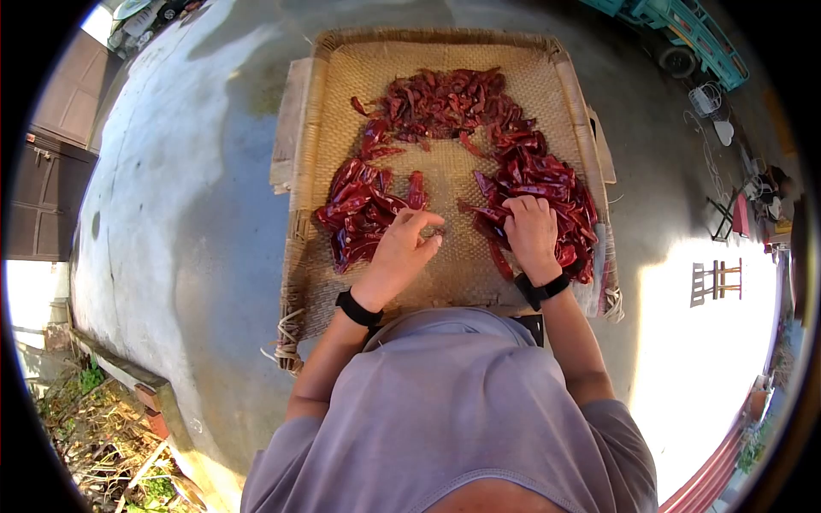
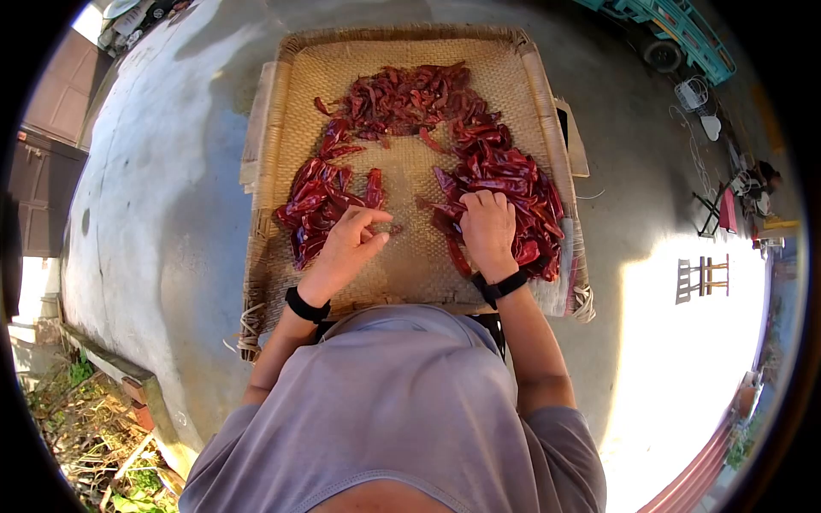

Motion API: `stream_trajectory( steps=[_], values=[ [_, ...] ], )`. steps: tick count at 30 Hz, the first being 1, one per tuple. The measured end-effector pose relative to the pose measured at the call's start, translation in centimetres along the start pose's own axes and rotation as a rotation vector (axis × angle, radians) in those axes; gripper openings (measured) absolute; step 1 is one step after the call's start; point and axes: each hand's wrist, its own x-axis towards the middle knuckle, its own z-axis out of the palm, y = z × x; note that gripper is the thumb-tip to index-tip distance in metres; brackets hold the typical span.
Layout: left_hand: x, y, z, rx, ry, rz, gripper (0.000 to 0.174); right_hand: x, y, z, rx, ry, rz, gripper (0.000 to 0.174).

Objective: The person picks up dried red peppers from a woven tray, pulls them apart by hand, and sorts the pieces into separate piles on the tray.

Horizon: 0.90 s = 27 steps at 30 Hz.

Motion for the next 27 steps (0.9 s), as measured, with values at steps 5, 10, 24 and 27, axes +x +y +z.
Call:
stream_trajectory(
  steps=[5, 10, 24, 27],
  values=[
    [0.1, 0.0, 0.3, -0.026, -0.006, 0.033, 0.034, -0.2, -1.1, -3.0, 0.271, 0.07, 0.061, 0.019],
    [0.2, 1.4, 1.2, -0.081, 0.081, 0.174, 0.036, -0.8, -3.1, -4.5, 0.901, -0.135, 0.109, 0.018],
    [-0.5, -1.4, -3.4, 0.168, 0.638, -0.084, 0.054, -1.6, -4.7, -3.3, 1.275, -0.332, 0.155, 0.028],
    [-0.4, -1.8, -3.1, 0.109, 0.628, -0.007, 0.049, -1.2, -4.3, -5.9, 0.893, -0.336, 0.164, 0.032]
  ],
)
